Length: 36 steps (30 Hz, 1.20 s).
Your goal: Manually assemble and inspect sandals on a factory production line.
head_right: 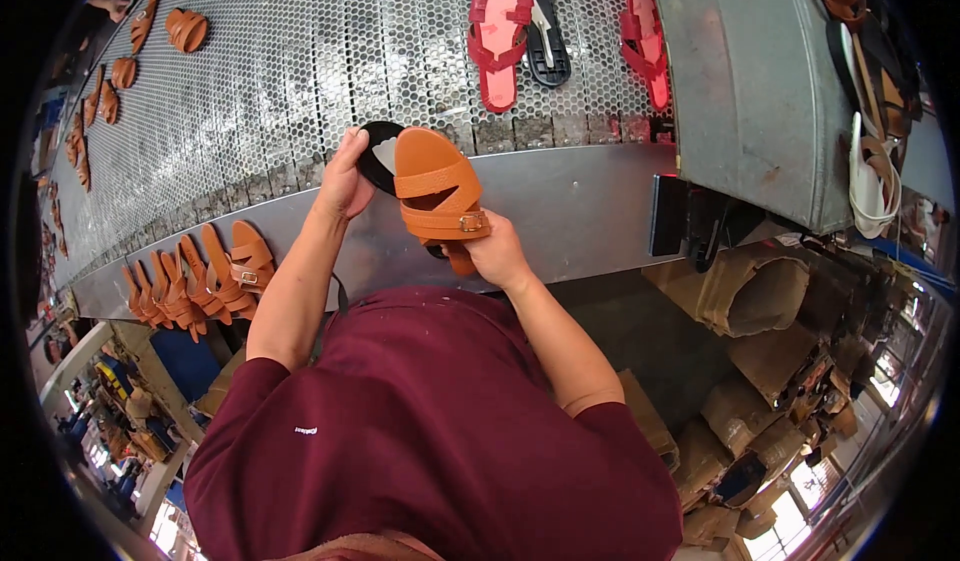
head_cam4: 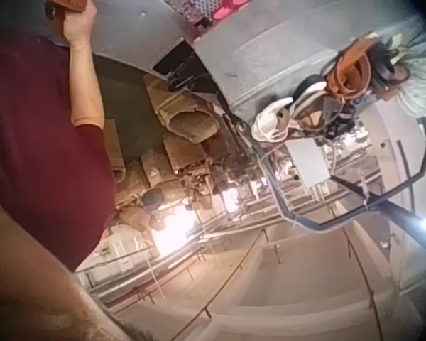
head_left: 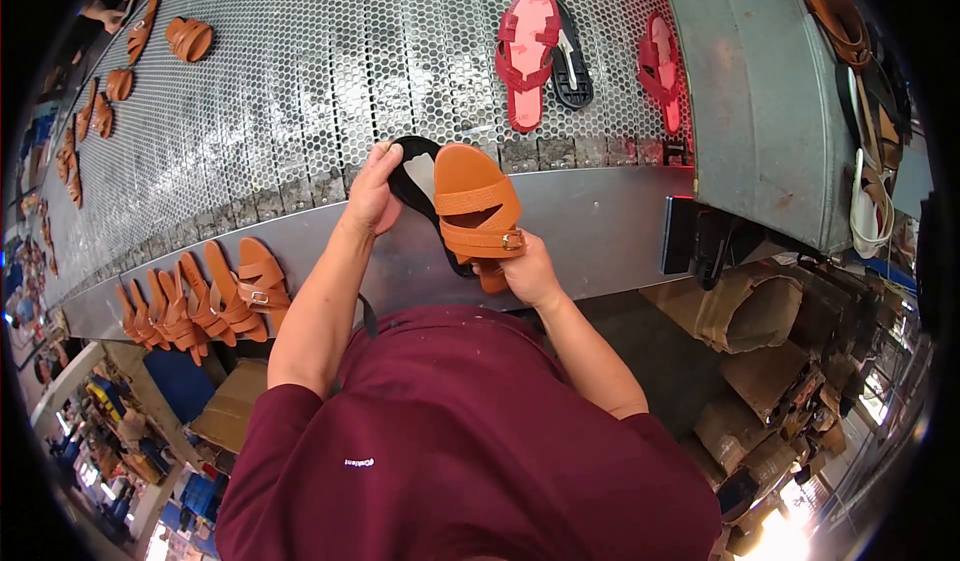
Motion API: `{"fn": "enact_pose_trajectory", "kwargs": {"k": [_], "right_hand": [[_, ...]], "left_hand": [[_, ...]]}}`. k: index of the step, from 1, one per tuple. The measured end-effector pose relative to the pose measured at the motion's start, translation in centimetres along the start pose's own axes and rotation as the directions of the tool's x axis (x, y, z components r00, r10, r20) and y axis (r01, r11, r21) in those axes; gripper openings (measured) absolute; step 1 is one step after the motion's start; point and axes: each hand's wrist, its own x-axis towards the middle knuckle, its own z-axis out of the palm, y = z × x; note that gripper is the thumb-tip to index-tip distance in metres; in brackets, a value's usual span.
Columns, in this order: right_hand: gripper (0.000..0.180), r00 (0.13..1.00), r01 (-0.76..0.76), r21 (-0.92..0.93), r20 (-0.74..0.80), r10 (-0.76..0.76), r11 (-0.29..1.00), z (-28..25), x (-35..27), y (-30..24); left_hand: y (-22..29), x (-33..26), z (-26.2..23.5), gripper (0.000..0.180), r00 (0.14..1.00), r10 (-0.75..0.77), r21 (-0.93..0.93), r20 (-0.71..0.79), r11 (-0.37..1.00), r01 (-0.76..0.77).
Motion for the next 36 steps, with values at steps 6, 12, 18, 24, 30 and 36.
{"fn": "enact_pose_trajectory", "kwargs": {"k": [6, 12, 18, 24, 30, 36], "right_hand": [[0.012, 0.999, -0.037, 0.002, 0.034, 0.037, 0.999, 0.6, 1.2, 1.3], [0.011, 0.998, -0.052, -0.042, 0.039, 0.054, 0.998, 0.6, 1.7, 0.8], [0.011, 0.995, -0.062, -0.017, 0.08, 0.063, 0.998, -0.1, 1.8, 0.9], [0.011, 0.993, -0.061, -0.063, 0.093, 0.067, 0.996, -0.9, 1.9, 0.8], [0.01, 0.994, -0.072, -0.058, 0.078, 0.077, 0.996, -1.6, 1.9, 0.7], [0.011, 0.994, -0.061, -0.103, 0.087, 0.071, 0.993, -2.4, 2.0, 0.5]], "left_hand": [[0.7, -1.1, 2.4, 0.084, 0.983, -0.053, 0.117, 0.177, 0.993, 0.033], [1.0, -1.0, 2.6, 0.072, 0.977, -0.132, 0.138, 0.169, 0.984, 0.109], [1.0, -1.2, 4.0, 0.063, 0.97, -0.173, 0.171, 0.173, 0.975, 0.143], [0.7, -1.2, 4.7, 0.054, 0.97, -0.201, 0.2, 0.14, 0.965, 0.171], [0.2, -1.0, 5.3, 0.048, 0.969, -0.215, 0.205, 0.122, 0.961, 0.187], [-0.2, -0.9, 6.1, 0.043, 0.973, -0.216, 0.211, 0.088, 0.958, 0.193]]}}
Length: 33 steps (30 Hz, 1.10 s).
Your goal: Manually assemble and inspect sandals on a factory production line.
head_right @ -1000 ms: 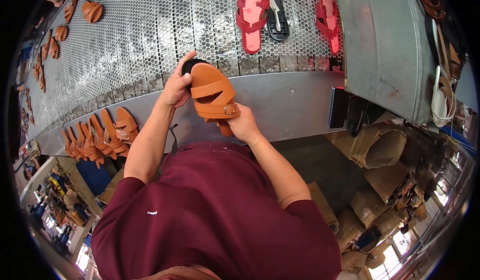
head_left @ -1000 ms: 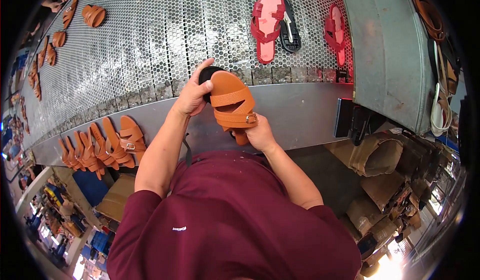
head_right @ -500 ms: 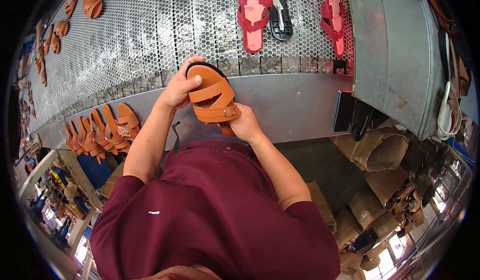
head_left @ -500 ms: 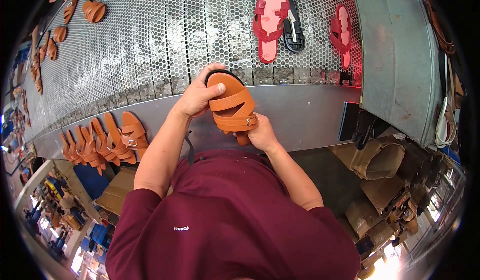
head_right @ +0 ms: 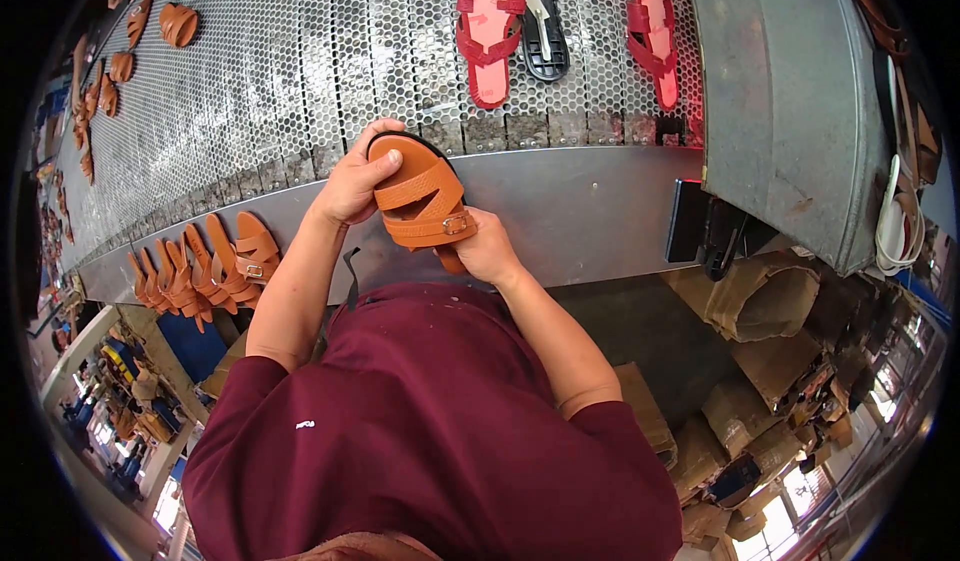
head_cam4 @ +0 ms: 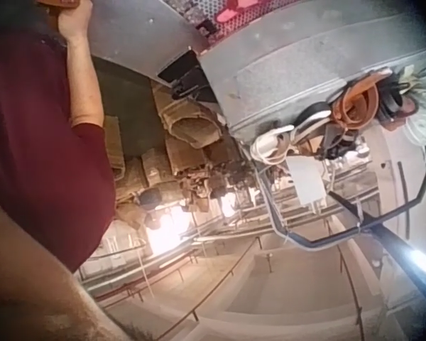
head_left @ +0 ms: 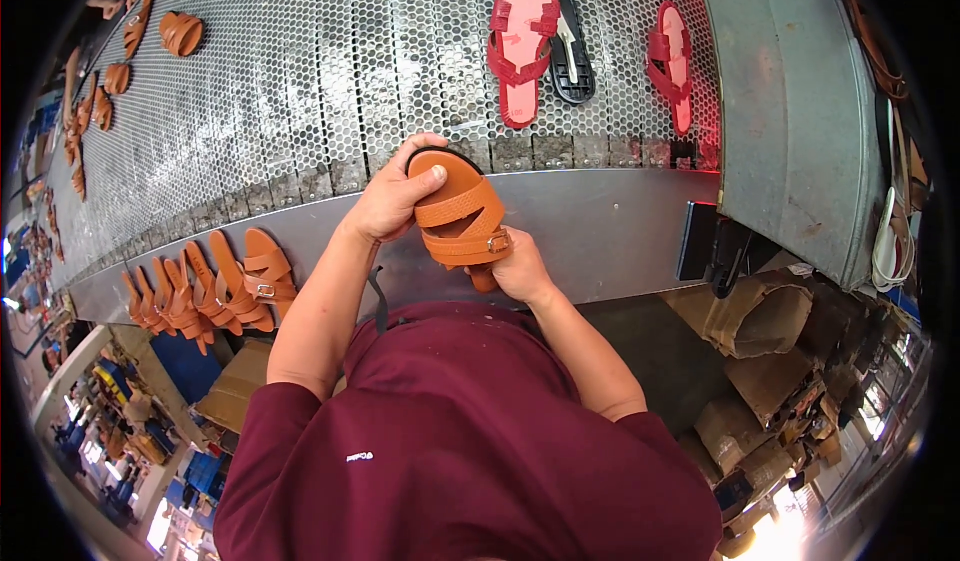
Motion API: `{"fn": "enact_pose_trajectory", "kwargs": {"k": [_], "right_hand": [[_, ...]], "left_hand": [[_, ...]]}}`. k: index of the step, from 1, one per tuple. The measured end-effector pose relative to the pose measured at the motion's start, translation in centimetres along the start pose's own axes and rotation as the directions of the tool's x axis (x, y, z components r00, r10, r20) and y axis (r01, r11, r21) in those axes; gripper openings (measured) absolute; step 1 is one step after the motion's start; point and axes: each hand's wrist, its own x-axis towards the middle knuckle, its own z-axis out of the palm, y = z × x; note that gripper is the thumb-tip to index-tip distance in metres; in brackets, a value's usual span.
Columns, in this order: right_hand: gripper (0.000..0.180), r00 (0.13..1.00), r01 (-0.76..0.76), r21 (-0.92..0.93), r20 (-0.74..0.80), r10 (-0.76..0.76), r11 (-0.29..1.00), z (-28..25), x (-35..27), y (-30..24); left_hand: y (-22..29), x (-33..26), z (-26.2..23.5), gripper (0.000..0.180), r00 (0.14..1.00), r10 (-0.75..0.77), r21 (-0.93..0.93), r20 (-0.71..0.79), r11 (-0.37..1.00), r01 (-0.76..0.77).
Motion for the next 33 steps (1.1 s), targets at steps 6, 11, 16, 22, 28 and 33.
{"fn": "enact_pose_trajectory", "kwargs": {"k": [6, 11, 16, 22, 28, 33], "right_hand": [[0.01, 1.0, 0.004, -0.005, -0.016, -0.004, 1.0, -0.4, -0.1, 0.0], [0.011, 1.0, 0.013, -0.043, -0.009, -0.013, 0.999, -0.6, -0.1, -0.1], [0.011, 0.999, 0.002, -0.071, -0.043, -0.005, 0.998, -1.2, 0.4, 0.7], [0.012, 0.999, 0.001, -0.103, -0.041, -0.005, 0.995, -1.5, 0.5, 0.3], [0.013, 1.0, -0.03, -0.054, 0.007, 0.03, 0.998, -2.2, 0.1, -0.4], [0.014, 0.997, -0.061, 0.013, 0.047, 0.06, 0.998, -2.7, -0.5, -2.9]], "left_hand": [[-0.3, -0.1, 0.6, 0.037, 1.0, 0.003, -0.035, -0.01, 0.999, -0.003], [-0.4, -0.3, 1.2, 0.036, 0.997, 0.0, -0.029, -0.075, 1.0, -0.002], [1.2, -0.5, 1.5, 0.035, 0.995, 0.042, 0.453, -0.094, 0.892, 0.005], [2.3, -0.8, 1.8, 0.03, 0.998, -0.003, 0.679, -0.07, 0.733, 0.05], [1.3, -0.7, 1.9, 0.026, 0.991, 0.03, 0.637, -0.133, 0.769, 0.062], [-0.8, -1.1, 0.3, 0.022, 0.991, 0.067, 0.354, -0.12, 0.935, -0.02]]}}
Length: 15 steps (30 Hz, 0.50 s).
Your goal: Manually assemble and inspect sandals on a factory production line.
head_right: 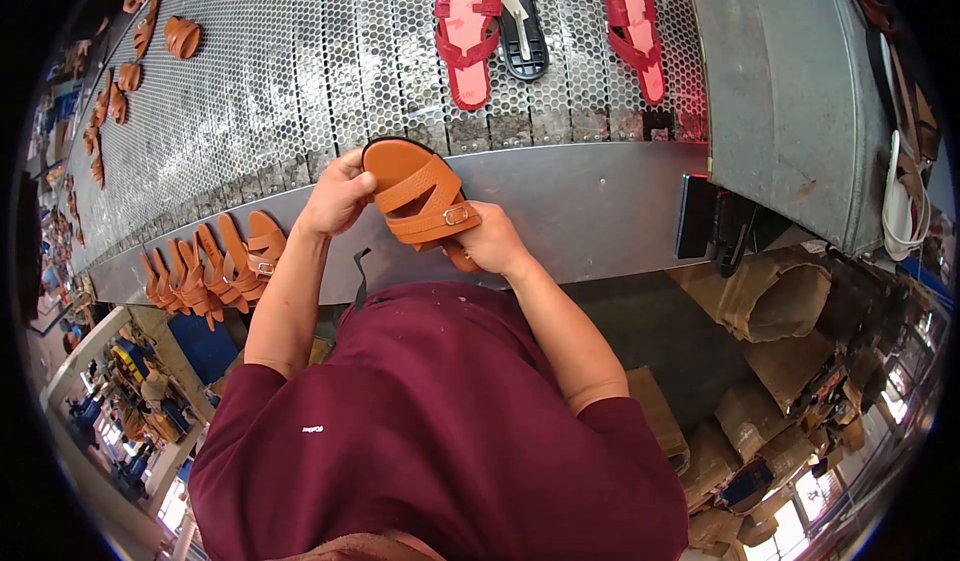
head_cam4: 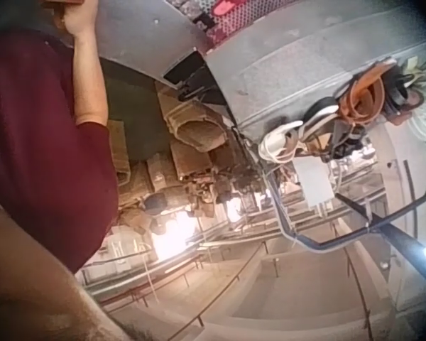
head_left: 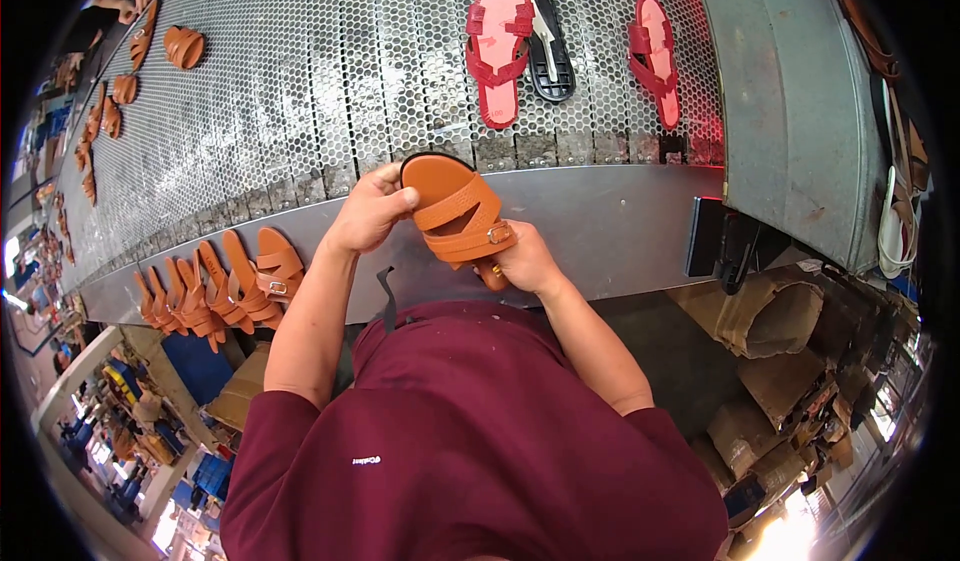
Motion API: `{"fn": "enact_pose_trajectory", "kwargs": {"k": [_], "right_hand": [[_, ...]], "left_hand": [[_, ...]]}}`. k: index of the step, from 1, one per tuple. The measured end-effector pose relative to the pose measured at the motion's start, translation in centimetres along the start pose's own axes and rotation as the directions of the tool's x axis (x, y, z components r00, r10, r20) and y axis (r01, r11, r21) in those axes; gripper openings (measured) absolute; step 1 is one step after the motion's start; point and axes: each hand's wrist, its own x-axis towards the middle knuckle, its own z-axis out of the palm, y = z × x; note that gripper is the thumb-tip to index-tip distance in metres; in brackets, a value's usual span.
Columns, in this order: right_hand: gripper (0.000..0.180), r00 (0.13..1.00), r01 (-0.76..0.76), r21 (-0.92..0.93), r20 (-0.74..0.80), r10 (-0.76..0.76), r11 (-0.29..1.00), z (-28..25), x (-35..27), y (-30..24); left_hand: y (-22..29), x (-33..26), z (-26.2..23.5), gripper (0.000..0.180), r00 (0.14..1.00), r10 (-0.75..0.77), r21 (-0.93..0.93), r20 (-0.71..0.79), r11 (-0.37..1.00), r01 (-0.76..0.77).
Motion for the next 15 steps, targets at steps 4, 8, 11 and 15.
{"fn": "enact_pose_trajectory", "kwargs": {"k": [4, 8, 11, 15], "right_hand": [[0.017, 0.995, -0.076, -0.032, 0.065, 0.078, 0.997, -1.1, 0.1, -0.3], [0.018, 0.994, -0.072, -0.054, 0.077, 0.076, 0.996, -1.4, 0.2, -0.5], [0.015, 0.993, -0.104, -0.03, 0.051, 0.105, 0.994, -1.3, -0.1, -1.6], [0.016, 0.982, -0.163, -0.122, 0.072, 0.172, 0.979, -2.2, -0.5, -2.0]], "left_hand": [[-0.9, -0.7, -1.0, 0.018, 0.999, -0.033, 0.104, -0.022, 0.994, 0.035], [-1.0, -0.7, -1.0, 0.015, 1.0, 0.008, 0.137, 0.004, 0.991, -0.009], [-1.0, -1.0, -0.8, 0.015, 1.0, 0.014, 0.188, -0.021, 0.982, -0.01], [0.6, -0.7, -0.3, 0.021, 1.0, -0.012, 0.205, -0.029, 0.979, 0.018]]}}
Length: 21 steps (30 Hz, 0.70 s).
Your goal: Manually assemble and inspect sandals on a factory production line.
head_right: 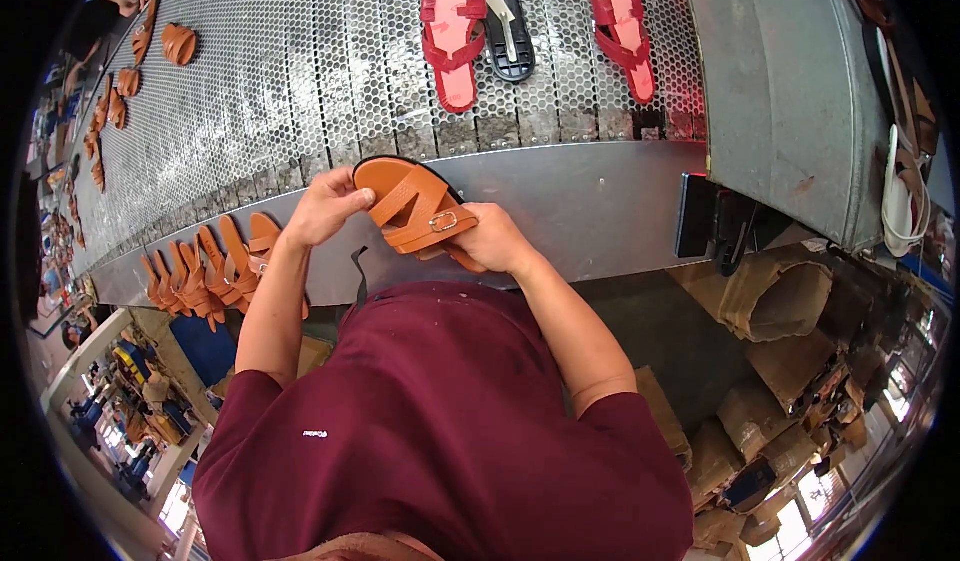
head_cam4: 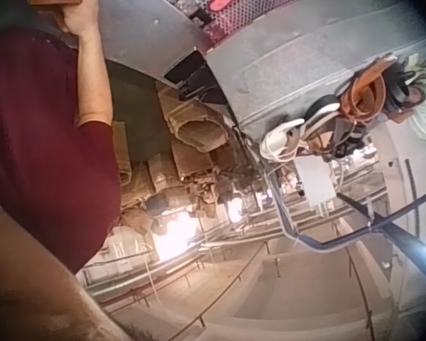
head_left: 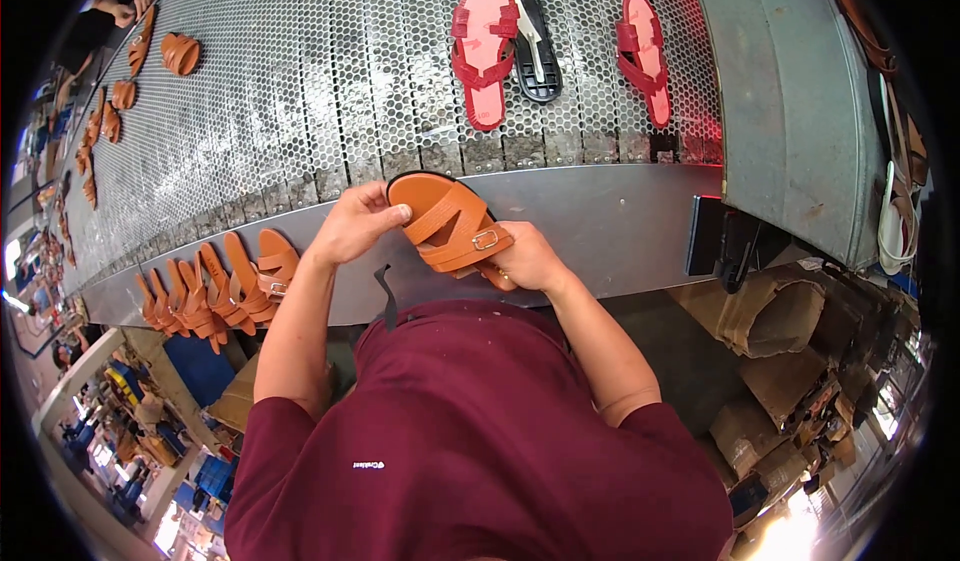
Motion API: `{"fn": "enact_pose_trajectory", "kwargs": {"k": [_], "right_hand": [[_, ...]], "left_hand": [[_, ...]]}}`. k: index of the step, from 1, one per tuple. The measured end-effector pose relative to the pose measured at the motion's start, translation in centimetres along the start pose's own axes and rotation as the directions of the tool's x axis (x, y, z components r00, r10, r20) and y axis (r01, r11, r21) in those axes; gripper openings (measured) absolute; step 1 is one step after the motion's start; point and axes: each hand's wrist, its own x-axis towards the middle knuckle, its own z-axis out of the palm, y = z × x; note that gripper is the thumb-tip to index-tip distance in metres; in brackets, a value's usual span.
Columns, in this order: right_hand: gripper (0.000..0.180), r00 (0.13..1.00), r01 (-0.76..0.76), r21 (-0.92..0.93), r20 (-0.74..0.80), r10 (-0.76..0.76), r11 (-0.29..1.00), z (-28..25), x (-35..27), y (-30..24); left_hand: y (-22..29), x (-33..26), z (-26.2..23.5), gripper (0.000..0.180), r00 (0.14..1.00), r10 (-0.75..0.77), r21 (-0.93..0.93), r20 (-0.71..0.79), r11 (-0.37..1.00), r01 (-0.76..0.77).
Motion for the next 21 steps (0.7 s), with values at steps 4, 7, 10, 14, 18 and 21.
{"fn": "enact_pose_trajectory", "kwargs": {"k": [4, 7, 10, 14, 18, 21], "right_hand": [[0.019, 1.0, -0.025, -0.138, 0.004, 0.025, 0.99, -0.3, 0.2, 0.1], [0.028, 0.999, -0.034, -0.277, -0.039, 0.024, 0.96, -0.9, 0.2, 0.0], [0.044, 0.999, 0.009, -0.473, -0.041, -0.032, 0.881, -2.6, 0.8, 1.8], [0.05, 0.995, -0.032, -0.562, -0.093, -0.025, 0.827, -4.1, -0.2, 0.8], [0.04, 0.965, -0.186, -0.511, -0.256, 0.058, 0.839, -7.0, -2.3, 1.9], [0.036, 0.949, -0.138, -0.463, -0.316, -0.017, 0.875, -7.2, -1.9, 2.9]], "left_hand": [[3.3, 1.6, 1.7, 0.027, 1.0, -0.016, 0.254, 0.021, 0.967, 0.01], [3.5, 2.4, 2.8, 0.026, 0.986, -0.109, 0.489, 0.124, 0.872, 0.035], [0.7, 2.7, 2.8, 0.023, 0.997, -0.054, 0.448, 0.06, 0.894, 0.021], [-1.1, 2.7, 2.8, 0.024, 0.999, -0.024, 0.368, -0.027, 0.929, 0.032], [-3.0, 2.2, 2.2, 0.025, 0.975, -0.089, 0.209, -0.204, 0.969, 0.132], [-3.7, 1.6, 3.8, 0.022, 0.943, 0.137, 0.293, -0.302, 0.955, -0.045]]}}
